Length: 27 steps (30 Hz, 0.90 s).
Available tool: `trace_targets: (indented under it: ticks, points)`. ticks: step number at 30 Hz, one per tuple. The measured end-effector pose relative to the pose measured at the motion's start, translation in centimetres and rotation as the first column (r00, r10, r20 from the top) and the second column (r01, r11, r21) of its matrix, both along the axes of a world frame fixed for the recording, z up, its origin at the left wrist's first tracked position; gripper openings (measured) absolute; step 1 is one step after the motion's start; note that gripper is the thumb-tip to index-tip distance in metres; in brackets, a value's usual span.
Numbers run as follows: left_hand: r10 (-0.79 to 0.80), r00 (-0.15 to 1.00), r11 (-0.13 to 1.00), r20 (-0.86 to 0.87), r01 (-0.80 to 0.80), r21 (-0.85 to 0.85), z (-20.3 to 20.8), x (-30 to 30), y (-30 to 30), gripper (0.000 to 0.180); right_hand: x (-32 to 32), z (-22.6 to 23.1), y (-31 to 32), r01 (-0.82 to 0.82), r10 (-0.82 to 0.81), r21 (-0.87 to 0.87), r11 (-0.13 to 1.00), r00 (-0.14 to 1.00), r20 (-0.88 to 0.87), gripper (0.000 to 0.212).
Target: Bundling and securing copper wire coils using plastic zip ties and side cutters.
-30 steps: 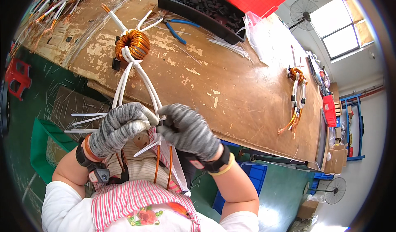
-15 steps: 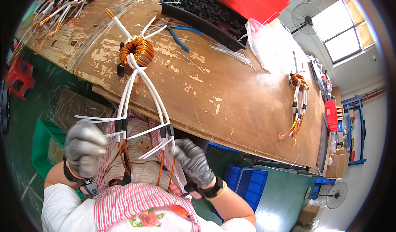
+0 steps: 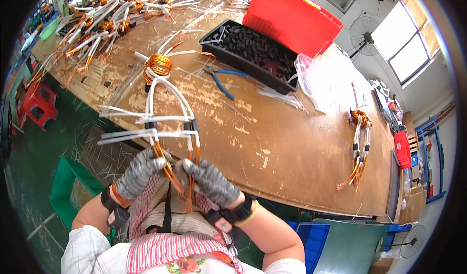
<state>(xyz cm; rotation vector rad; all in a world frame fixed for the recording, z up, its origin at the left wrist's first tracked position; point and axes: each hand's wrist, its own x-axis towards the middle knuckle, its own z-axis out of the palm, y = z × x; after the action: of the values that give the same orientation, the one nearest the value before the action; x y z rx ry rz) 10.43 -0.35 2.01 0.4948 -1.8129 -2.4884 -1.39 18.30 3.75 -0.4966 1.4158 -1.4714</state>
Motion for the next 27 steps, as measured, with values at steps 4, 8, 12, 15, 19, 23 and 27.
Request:
trace_targets:
  ticks: [4,8,12,15,19,23,27]
  points:
    - [0.177,0.984,0.973,-0.030,-0.179,-0.148,-1.8,-4.9,-4.5,0.016,-5.2,-0.5,-5.8,-0.016,0.037,0.138,0.990,0.988,-0.152,0.038]
    - [0.257,0.965,0.953,-0.059,-0.263,-0.151,-2.7,-8.9,-7.5,0.018,-8.3,-2.0,-9.8,0.018,-0.006,0.243,0.970,0.999,-0.051,0.035]
    - [0.174,0.982,0.950,-0.070,-0.149,0.274,-3.0,-12.1,-7.3,0.037,-10.6,-2.9,-10.6,-0.039,0.028,0.028,0.999,0.939,0.342,0.031]
    - [0.052,0.996,0.898,-0.075,-0.014,0.440,-3.3,-13.8,-7.7,0.053,-11.8,-2.2,-9.8,-0.092,0.075,0.089,0.992,0.982,0.173,0.030]
    - [-0.061,0.986,0.804,-0.156,0.141,0.578,-2.6,-13.6,-7.2,0.057,-12.3,1.7,-8.4,-0.339,0.401,0.332,0.880,0.905,-0.140,0.041]
    - [-0.085,0.985,0.705,-0.149,0.166,0.690,-3.4,-13.2,-7.3,0.056,-17.2,5.0,-5.5,-0.248,0.344,0.256,0.934,0.815,-0.467,0.034]
    - [-0.130,0.987,0.749,-0.090,0.157,0.643,-3.3,-13.4,-6.8,0.052,-24.9,3.2,-6.5,0.196,0.356,0.379,0.904,0.144,-0.923,0.066]
